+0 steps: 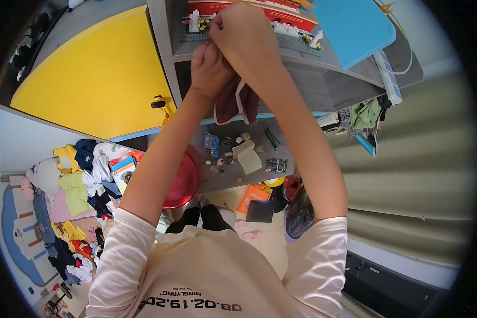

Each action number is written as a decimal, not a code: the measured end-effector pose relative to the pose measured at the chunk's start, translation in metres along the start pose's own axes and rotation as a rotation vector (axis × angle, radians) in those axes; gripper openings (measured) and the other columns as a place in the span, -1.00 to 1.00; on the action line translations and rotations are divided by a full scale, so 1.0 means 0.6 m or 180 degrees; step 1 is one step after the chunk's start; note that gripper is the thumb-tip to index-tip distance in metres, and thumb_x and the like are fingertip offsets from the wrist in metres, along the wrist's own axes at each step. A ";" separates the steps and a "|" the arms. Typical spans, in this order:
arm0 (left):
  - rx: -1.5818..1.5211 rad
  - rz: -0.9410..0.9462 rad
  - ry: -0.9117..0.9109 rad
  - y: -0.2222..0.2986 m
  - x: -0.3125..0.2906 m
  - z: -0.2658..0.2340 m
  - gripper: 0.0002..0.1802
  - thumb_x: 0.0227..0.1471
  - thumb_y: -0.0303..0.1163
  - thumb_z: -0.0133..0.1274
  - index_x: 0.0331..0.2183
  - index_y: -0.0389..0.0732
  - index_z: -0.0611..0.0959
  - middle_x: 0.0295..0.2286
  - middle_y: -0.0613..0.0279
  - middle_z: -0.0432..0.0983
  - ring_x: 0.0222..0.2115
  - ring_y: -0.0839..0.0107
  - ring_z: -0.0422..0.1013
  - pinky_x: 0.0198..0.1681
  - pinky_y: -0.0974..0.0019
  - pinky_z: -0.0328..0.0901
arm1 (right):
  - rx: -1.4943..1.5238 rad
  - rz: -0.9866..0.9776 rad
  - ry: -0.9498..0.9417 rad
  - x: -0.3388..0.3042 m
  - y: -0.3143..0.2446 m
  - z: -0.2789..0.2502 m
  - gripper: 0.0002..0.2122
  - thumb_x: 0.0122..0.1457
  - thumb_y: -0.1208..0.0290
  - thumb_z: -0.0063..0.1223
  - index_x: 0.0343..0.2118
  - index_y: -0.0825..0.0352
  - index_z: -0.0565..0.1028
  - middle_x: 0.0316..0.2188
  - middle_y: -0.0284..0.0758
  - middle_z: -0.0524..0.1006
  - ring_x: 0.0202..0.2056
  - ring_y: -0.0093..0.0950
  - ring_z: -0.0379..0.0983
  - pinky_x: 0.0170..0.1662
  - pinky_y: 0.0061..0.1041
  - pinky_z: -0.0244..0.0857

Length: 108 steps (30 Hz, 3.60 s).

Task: The person organizes a cluttered shelf by placing a white robot toy on a black stand, arranging a blue pen holder, and positioning a large red and yellow building block structure. They then use a maroon cloth to wipe the shelf surface and the block structure.

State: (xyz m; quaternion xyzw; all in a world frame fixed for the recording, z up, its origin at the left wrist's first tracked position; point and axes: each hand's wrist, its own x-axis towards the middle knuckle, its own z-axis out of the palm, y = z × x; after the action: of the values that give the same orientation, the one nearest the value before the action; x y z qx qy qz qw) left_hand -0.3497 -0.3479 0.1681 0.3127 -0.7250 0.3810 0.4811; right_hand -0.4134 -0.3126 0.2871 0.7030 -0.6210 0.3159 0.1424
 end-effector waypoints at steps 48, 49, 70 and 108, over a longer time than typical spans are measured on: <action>-0.0117 0.0166 -0.0014 -0.005 0.000 -0.004 -0.68 -0.20 -0.21 0.00 -0.28 -0.03 0.51 -0.23 0.33 0.38 -0.16 0.38 0.26 -0.07 0.22 0.02 | -0.0410 -0.1335 -0.0958 0.040 0.020 -0.027 -0.92 -0.12 0.50 0.06 -0.54 0.39 0.50 -0.49 -0.29 0.49 -0.48 -0.34 0.44 -0.33 -0.45 0.34; -0.0161 0.0133 -0.0021 -0.005 0.001 -0.006 -0.70 -0.19 -0.23 -0.02 -0.29 -0.02 0.51 -0.23 0.35 0.37 -0.16 0.39 0.25 -0.06 0.25 0.02 | -0.0401 -0.1395 -0.0971 0.041 0.023 -0.028 -0.92 -0.12 0.49 0.06 -0.54 0.39 0.50 -0.48 -0.30 0.49 -0.48 -0.34 0.44 -0.33 -0.45 0.34; 0.0123 0.0060 0.0104 -0.006 0.005 0.002 -0.64 -0.10 -0.30 -0.06 -0.16 -0.03 0.47 -0.10 0.44 0.34 -0.03 0.51 0.19 -0.04 0.33 0.01 | 0.0825 0.0115 0.0329 -0.008 0.018 -0.090 -0.82 -0.06 0.40 0.09 -0.41 0.39 0.51 -0.57 -0.15 0.51 -0.52 -0.31 0.47 -0.41 -0.47 0.34; -0.6001 -0.3087 -0.0830 -0.089 0.193 -0.202 -0.66 0.00 -0.61 -0.19 -0.11 -0.26 0.43 -0.18 0.17 0.42 -0.16 0.45 0.35 -0.12 0.46 0.24 | 0.2651 0.0753 0.2265 -0.027 0.028 -0.193 -0.52 -0.05 0.51 0.14 -0.04 0.35 0.23 -0.04 -0.16 0.32 -0.01 -0.38 0.27 0.02 -0.44 0.15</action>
State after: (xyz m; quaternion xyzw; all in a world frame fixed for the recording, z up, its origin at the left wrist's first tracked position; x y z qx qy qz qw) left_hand -0.2900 -0.2821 0.3201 0.1078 -0.5710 -0.6020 0.5476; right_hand -0.4612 -0.2343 0.3618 0.4755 -0.4321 0.7661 0.0171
